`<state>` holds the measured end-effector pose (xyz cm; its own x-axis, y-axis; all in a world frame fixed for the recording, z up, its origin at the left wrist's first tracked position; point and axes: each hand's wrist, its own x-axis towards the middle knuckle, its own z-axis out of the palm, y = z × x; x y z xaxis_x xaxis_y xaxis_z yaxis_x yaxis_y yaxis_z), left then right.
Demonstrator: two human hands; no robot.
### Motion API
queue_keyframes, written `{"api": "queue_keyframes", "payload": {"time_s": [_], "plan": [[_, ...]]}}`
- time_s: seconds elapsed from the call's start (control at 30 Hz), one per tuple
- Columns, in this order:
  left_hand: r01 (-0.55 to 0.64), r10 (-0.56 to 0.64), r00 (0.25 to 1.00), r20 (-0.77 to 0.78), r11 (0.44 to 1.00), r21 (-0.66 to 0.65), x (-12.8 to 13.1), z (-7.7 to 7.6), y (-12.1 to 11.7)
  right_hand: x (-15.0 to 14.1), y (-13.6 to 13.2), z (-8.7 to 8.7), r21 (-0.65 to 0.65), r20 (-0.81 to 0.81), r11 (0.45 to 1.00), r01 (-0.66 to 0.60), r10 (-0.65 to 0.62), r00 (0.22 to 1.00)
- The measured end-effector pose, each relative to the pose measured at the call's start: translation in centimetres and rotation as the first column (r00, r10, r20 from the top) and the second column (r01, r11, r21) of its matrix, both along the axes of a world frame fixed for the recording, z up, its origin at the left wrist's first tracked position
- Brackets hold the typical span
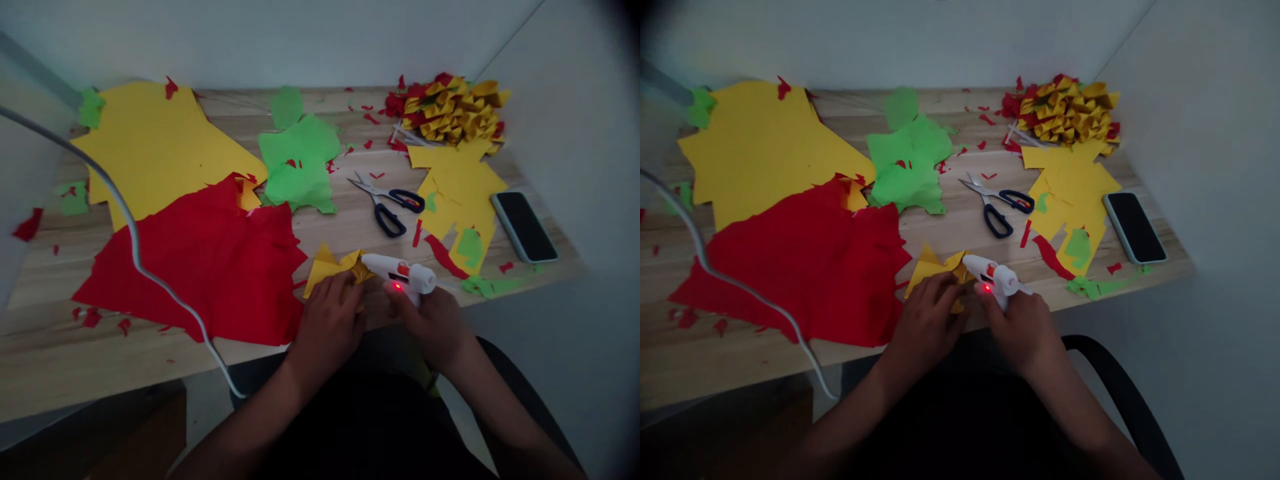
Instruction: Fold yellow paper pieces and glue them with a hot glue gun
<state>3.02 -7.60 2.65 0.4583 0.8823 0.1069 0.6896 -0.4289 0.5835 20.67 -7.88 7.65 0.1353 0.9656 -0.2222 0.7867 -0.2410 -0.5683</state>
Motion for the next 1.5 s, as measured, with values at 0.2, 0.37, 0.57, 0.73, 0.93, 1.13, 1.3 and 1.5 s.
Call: {"api": "queue_keyframes", "payload": {"time_s": [0.2,0.37,0.57,0.73,0.93,1.13,1.3,1.5], "plan": [[-0.024,0.024,1.000,0.004,0.999,-0.037,0.1,0.6,0.7,1.3,-1.8,0.3,0.088,-0.437,0.936,0.342,-0.272,0.857],[-0.019,0.019,0.993,-0.116,1.000,0.002,0.8,1.1,0.5,2.1,-0.9,-1.4,0.107,-0.604,0.912,0.395,-0.256,0.755],[-0.041,0.063,0.973,-0.221,0.994,0.104,2.0,1.4,0.1,2.6,0.0,-2.5,0.146,-0.620,0.915,0.376,-0.211,0.756],[-0.086,0.108,0.985,-0.132,0.983,0.162,2.0,2.2,1.1,3.5,0.3,-3.2,0.135,-0.633,0.924,0.357,-0.197,0.748],[-0.145,0.180,0.970,-0.163,0.968,0.204,0.4,2.9,3.4,3.9,0.7,-3.5,0.124,-0.697,0.909,0.397,-0.205,0.687],[-0.012,0.082,0.937,-0.340,0.979,0.203,-0.2,2.1,3.1,4.1,0.6,-3.5,0.081,-0.721,0.930,0.358,-0.193,0.665],[-0.097,0.170,0.911,-0.377,0.974,0.205,0.3,3.0,2.8,4.7,0.2,-3.4,0.096,-0.734,0.956,0.276,-0.120,0.668],[-0.223,0.266,0.937,-0.225,0.954,0.199,0.3,1.9,2.6,6.0,-1.0,-2.4,0.022,-0.724,0.991,0.132,-0.075,0.685]]}}
